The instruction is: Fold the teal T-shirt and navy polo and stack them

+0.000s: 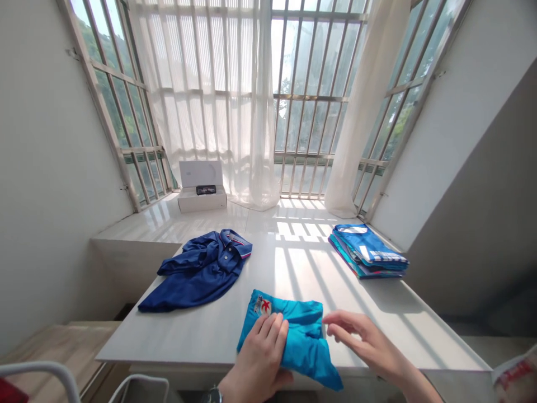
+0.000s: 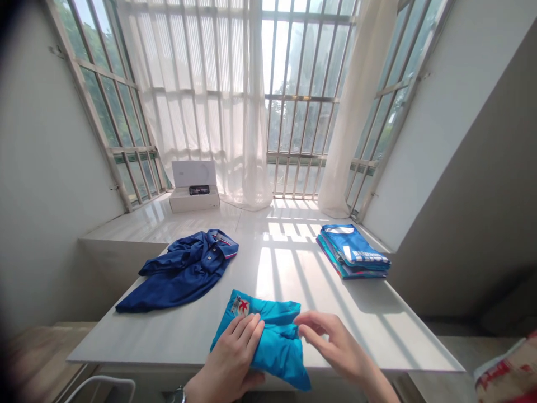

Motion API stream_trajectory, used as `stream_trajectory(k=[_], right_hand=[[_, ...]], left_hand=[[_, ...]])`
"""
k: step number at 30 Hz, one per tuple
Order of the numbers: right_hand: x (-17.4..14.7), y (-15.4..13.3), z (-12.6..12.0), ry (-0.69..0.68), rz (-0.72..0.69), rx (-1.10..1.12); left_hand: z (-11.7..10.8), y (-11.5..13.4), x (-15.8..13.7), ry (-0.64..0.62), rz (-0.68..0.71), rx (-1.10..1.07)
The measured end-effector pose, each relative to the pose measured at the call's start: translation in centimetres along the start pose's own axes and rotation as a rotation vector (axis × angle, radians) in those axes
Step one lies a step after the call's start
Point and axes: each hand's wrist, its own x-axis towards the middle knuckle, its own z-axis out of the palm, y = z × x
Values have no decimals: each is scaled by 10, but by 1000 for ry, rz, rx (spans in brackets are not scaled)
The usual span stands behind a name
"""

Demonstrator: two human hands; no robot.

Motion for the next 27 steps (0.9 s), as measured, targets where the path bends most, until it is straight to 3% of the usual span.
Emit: stream_trajectory(k=[3,6,10,13,17,22,25,27], right_hand=[[-41,8,10,73,55,114],[-69,31,25,183,126,203],[-89,55,42,194,179,216],[-93,58,52,304,104,90],[-83,57,69,379,54,59],[-61,35,102,257,41,601],[-53,12,116,208,65,994],[-50,1,120,233,109,1172]], left_hand=[[20,11,-10,134,-19,103],[14,19,-12,164,-31,23],[-35,19,-2,22,-281,-414],[-71,15,11,-40,-422,-774],[-88,13,19,-49,-592,-1510],[-83,18,20,-167,-756,-2174],[-81,21,22,-221,-839,-2355],[-79,23,27,-146,-910,-2397]])
